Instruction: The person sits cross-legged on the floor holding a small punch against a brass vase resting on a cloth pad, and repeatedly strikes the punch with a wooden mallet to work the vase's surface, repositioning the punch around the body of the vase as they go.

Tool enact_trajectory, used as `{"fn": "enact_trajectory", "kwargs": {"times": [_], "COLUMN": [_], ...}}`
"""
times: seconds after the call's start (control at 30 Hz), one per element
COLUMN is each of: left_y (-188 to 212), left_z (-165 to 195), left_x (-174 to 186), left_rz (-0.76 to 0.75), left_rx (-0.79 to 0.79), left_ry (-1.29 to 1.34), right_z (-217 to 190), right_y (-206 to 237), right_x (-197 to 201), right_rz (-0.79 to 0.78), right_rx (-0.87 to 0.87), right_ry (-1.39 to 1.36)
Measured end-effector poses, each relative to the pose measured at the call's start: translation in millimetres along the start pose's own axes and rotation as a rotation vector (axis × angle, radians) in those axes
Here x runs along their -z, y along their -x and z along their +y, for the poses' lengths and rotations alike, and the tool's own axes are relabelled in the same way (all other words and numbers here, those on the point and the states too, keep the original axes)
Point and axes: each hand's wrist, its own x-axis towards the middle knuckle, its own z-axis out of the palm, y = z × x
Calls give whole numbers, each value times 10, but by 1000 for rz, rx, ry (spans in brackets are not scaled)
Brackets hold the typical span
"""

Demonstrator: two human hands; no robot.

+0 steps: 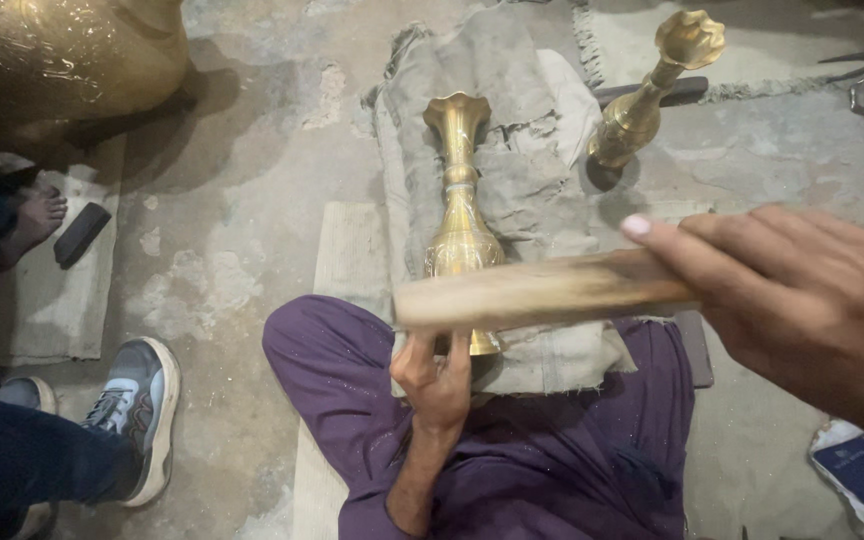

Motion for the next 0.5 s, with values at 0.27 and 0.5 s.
{"fn": "enact_trajectory", "kwargs": {"times": [0.27,0.5], "left_y": [76,80], "left_z": [-145,-138], "left_x": [-40,-4], "left_rz": [-31,-18], "left_rx": [-36,-157], "left_ry": [-67,-121], "right_z": [18,-11], "right_y": [8,101], "right_x": [-44,-124], "right_rz": [-88,114], "right_rx": [91,34], "right_ry": [323,-138]}}
